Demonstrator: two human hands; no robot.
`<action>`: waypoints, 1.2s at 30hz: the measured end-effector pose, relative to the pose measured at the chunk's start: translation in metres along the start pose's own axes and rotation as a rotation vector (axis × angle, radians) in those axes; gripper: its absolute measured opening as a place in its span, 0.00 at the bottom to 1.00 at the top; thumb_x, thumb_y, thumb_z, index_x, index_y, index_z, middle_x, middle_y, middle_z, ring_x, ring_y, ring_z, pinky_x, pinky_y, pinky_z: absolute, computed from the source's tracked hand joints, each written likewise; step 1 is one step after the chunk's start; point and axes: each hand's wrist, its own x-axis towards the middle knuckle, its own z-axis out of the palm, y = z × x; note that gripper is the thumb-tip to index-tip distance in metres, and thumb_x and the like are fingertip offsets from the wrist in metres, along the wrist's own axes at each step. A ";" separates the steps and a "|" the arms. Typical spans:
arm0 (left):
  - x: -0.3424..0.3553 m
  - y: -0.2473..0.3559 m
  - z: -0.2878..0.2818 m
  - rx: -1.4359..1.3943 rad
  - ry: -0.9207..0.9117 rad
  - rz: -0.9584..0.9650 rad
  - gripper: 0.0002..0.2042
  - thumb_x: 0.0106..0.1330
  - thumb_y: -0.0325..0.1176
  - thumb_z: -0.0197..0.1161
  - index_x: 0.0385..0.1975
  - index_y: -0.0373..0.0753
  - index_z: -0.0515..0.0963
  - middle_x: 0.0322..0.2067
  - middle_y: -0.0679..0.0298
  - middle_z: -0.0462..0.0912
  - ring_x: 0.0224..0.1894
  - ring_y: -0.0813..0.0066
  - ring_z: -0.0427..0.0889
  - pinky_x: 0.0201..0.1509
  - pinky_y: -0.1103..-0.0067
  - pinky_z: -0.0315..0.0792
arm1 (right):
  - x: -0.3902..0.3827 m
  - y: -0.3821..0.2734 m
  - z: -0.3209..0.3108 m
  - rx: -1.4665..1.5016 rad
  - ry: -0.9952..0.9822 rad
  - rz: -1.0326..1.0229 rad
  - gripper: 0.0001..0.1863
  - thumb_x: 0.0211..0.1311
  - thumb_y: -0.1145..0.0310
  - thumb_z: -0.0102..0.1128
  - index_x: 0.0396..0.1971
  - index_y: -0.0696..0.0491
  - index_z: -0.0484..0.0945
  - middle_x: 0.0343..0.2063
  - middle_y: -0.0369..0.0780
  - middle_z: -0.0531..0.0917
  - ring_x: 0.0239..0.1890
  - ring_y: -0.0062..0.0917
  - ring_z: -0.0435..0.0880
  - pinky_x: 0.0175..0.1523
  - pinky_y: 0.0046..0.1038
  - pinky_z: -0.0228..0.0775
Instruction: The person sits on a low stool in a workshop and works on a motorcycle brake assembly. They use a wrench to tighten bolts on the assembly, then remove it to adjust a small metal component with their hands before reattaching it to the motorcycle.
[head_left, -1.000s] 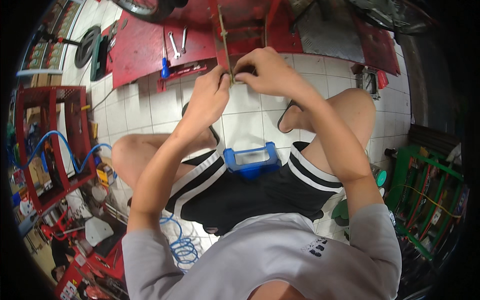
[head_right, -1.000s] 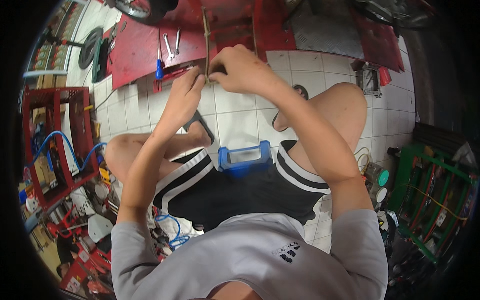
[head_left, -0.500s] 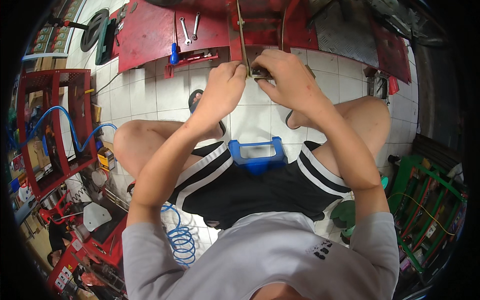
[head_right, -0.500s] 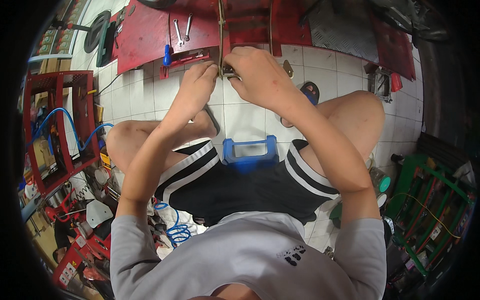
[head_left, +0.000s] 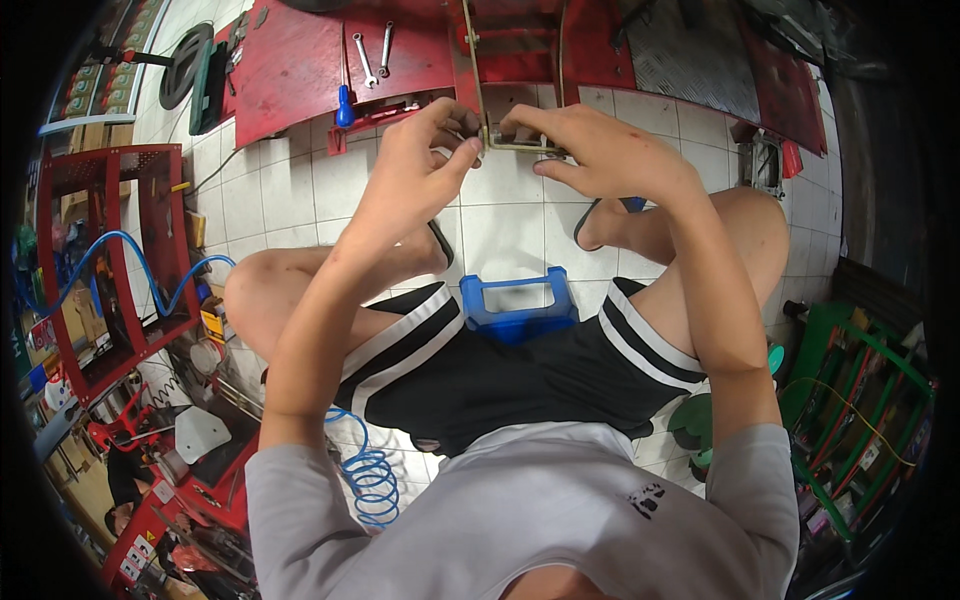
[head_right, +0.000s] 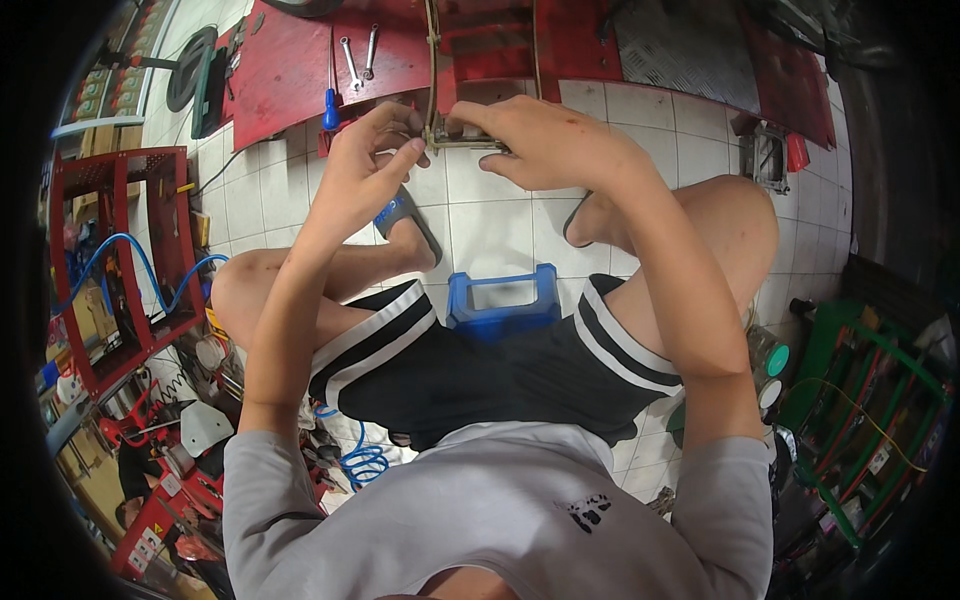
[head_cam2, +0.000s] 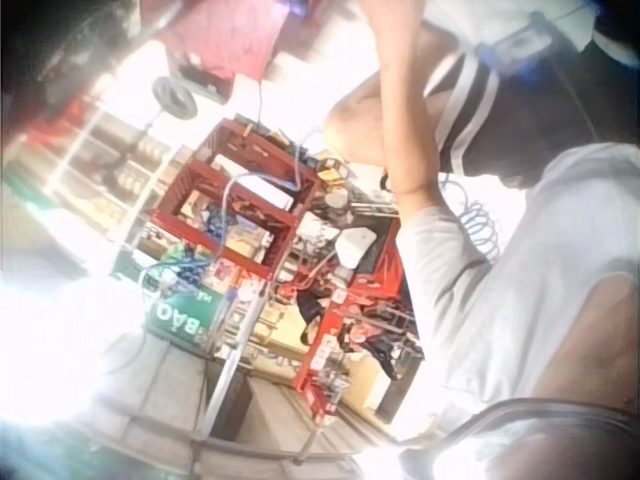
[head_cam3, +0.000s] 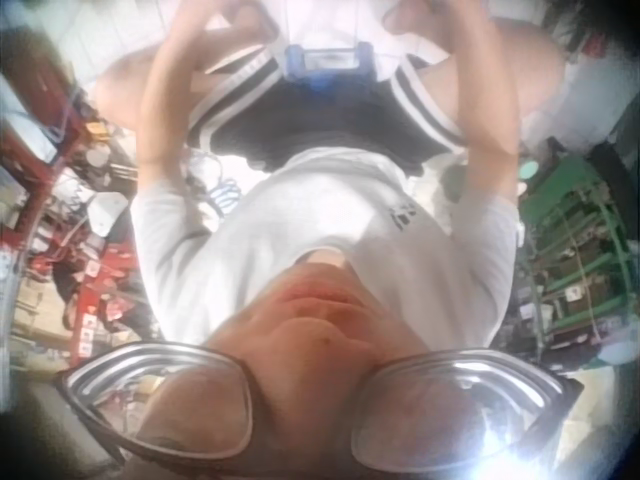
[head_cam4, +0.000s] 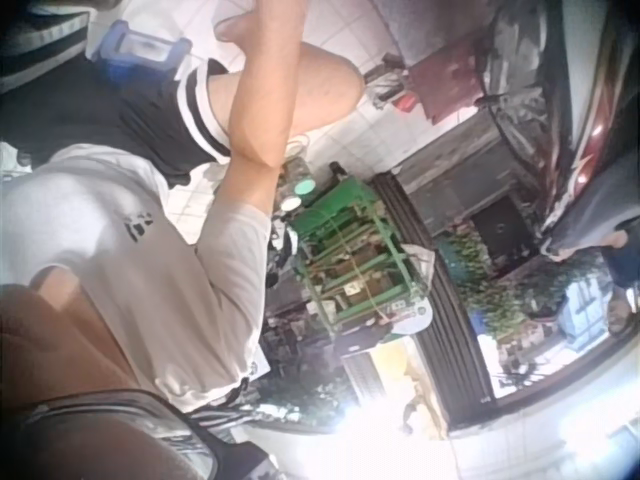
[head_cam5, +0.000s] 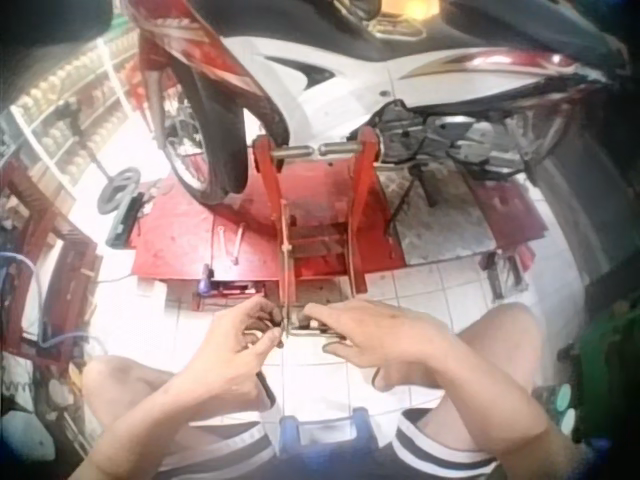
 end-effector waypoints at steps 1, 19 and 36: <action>0.000 -0.001 0.001 -0.017 0.004 0.009 0.09 0.68 0.26 0.57 0.44 0.29 0.72 0.33 0.60 0.80 0.34 0.79 0.81 0.31 0.83 0.72 | -0.001 -0.001 -0.001 -0.008 -0.022 0.029 0.23 0.56 0.78 0.58 0.53 0.55 0.68 0.40 0.49 0.83 0.46 0.45 0.81 0.50 0.39 0.72; 0.003 -0.009 0.014 0.084 0.099 -0.101 0.14 0.73 0.35 0.50 0.35 0.29 0.76 0.21 0.63 0.77 0.21 0.80 0.73 0.26 0.81 0.67 | -0.008 -0.021 0.006 -0.398 0.080 0.125 0.27 0.57 0.77 0.54 0.58 0.45 0.68 0.36 0.41 0.80 0.40 0.38 0.80 0.44 0.39 0.74; 0.003 -0.009 0.011 -0.221 0.041 -0.246 0.11 0.73 0.34 0.50 0.31 0.33 0.73 0.19 0.72 0.66 0.19 0.86 0.62 0.21 0.83 0.55 | -0.008 -0.019 0.006 -0.427 0.118 0.078 0.26 0.58 0.76 0.54 0.58 0.43 0.69 0.33 0.40 0.80 0.39 0.36 0.81 0.43 0.38 0.74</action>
